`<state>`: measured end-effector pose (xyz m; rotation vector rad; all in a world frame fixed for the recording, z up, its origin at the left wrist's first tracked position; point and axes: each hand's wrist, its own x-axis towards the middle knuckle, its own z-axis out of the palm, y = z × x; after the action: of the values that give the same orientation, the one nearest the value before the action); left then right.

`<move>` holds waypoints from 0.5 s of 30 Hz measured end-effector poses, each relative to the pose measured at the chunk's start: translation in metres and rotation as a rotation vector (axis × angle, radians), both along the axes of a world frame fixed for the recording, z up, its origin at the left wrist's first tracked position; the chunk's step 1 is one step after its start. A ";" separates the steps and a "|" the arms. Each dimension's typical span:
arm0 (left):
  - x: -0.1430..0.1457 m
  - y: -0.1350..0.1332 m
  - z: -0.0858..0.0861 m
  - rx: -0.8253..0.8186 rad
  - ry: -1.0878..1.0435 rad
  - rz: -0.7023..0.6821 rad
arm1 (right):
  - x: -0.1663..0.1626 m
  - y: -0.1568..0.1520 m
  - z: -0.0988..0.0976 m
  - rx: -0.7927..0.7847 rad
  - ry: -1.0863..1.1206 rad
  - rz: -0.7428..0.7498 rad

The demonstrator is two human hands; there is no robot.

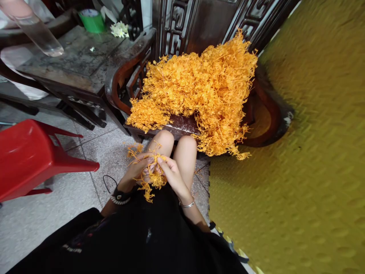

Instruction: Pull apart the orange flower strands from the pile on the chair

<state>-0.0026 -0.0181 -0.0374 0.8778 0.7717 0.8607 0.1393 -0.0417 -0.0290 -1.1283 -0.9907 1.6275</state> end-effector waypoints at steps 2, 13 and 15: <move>-0.004 0.004 0.000 0.072 0.041 -0.036 | 0.000 0.000 0.000 -0.041 0.015 0.013; -0.007 0.005 -0.007 0.158 0.166 -0.221 | -0.006 0.001 -0.008 -0.076 0.164 -0.168; -0.006 0.001 -0.010 0.098 0.079 -0.216 | -0.012 0.000 -0.005 -0.071 0.190 -0.197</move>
<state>-0.0082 -0.0171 -0.0474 1.0668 0.6924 0.6802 0.1276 -0.0413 -0.0336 -1.0601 -0.6827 1.5863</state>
